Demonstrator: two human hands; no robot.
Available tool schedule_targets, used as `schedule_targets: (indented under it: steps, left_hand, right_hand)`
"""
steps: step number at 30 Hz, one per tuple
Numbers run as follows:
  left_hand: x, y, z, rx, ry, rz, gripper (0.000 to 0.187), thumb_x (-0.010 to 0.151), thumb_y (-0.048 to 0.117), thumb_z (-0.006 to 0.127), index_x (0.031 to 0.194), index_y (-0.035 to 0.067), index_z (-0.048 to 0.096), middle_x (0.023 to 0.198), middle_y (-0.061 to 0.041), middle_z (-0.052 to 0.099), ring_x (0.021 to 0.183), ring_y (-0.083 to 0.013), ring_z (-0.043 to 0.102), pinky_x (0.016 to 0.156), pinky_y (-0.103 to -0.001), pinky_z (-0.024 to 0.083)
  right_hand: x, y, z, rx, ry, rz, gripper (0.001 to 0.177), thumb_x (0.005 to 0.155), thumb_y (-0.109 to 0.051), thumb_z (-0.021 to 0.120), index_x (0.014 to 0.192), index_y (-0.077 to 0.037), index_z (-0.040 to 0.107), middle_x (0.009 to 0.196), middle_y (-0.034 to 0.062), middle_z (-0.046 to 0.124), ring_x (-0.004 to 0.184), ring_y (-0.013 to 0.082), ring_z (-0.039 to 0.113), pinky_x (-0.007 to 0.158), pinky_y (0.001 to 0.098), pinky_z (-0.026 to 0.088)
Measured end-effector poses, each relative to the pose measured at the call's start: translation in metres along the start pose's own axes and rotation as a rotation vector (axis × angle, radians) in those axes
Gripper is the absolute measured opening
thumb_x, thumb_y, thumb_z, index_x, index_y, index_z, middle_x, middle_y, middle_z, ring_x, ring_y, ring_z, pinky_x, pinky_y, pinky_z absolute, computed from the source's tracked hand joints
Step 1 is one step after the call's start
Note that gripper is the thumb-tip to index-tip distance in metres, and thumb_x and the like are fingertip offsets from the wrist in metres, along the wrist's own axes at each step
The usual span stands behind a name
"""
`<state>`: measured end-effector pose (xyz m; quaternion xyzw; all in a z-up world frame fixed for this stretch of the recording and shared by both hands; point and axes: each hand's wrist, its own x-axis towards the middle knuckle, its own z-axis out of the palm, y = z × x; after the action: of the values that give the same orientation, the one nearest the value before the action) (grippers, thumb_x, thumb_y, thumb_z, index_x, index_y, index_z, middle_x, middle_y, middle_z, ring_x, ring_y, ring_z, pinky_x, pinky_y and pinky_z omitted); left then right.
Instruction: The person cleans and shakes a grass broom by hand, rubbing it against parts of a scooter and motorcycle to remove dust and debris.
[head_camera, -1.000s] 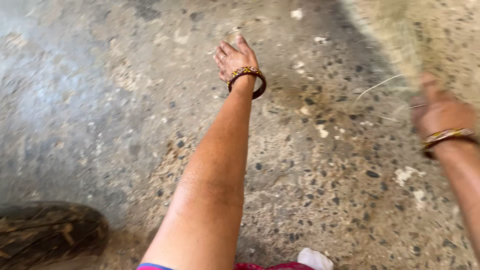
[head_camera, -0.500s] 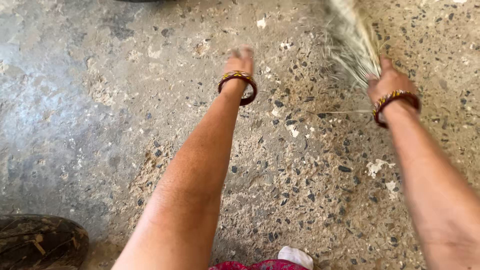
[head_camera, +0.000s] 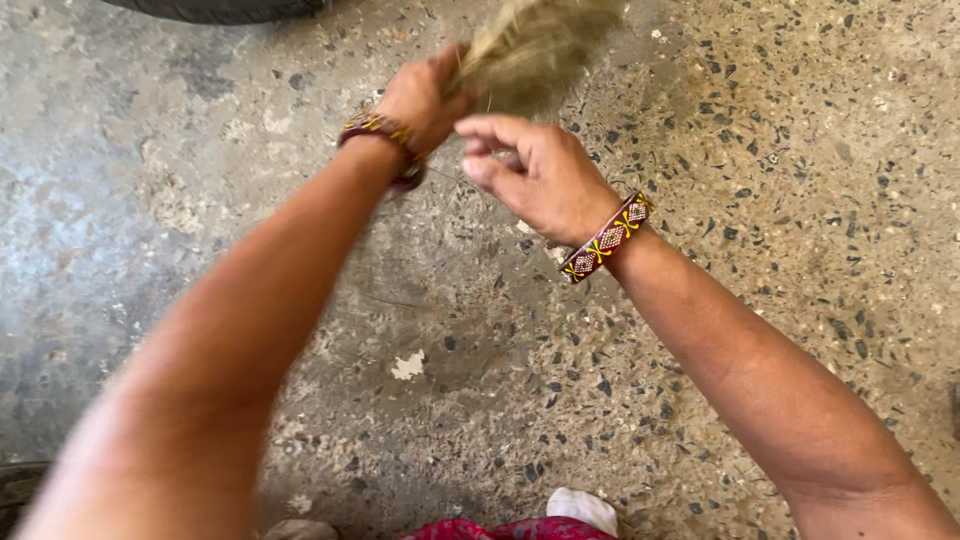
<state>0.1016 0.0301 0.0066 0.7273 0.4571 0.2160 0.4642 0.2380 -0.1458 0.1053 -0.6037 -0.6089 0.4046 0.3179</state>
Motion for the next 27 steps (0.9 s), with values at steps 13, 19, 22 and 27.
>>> schedule_targets:
  steps: [13, 19, 22, 27]
  left_hand:
    - [-0.085, 0.023, 0.015, 1.223, -0.673, 0.106, 0.058, 0.103, 0.026, 0.050, 0.157, 0.036, 0.031, 0.106, -0.016, 0.068, 0.082, -0.0239, 0.065, 0.067, -0.034, 0.062]
    - [-0.026, 0.007, -0.025, 1.079, -0.197, -0.124, 0.039, 0.110, 0.027, 0.050, 0.148, 0.017, 0.043, 0.104, -0.023, 0.068, 0.083, -0.0306, 0.069, 0.068, -0.038, 0.058]
    - [-0.015, 0.011, 0.002, 1.053, -0.311, -0.171, 0.034, 0.108, 0.022, 0.052, 0.138, 0.006, 0.053, 0.106, -0.022, 0.070, 0.086, -0.0274, 0.071, 0.069, -0.036, 0.061]
    - [-0.100, 0.035, 0.114, 1.096, -0.787, 0.439, 0.036, 0.104, 0.034, 0.050, 0.108, 0.005, 0.071, 0.098, -0.020, 0.073, 0.088, -0.0301, 0.073, 0.076, -0.044, 0.060]
  right_hand:
    - [0.042, 0.113, -0.018, -0.344, 0.366, -0.062, 0.034, 0.100, -0.017, 0.073, 0.133, -0.014, 0.062, 0.107, 0.0065, 0.077, 0.090, 0.0192, 0.075, 0.080, 0.0365, 0.060]
    - [0.022, 0.170, -0.061, -0.555, 0.736, -0.089, 0.041, 0.096, -0.020, 0.071, 0.135, -0.016, 0.061, 0.112, 0.0060, 0.074, 0.098, 0.0216, 0.070, 0.082, 0.0389, 0.057]
    - [0.023, 0.133, -0.070, -0.491, 0.867, -0.361, 0.025, 0.106, -0.023, 0.068, 0.128, -0.012, 0.063, 0.109, 0.0068, 0.071, 0.098, 0.0200, 0.069, 0.083, 0.0362, 0.058]
    - [0.044, 0.048, -0.049, -0.174, 0.763, -0.467, 0.025, 0.106, -0.028, 0.065, 0.089, -0.011, 0.071, 0.073, -0.0018, 0.068, 0.063, 0.0134, 0.063, 0.060, 0.0311, 0.051]
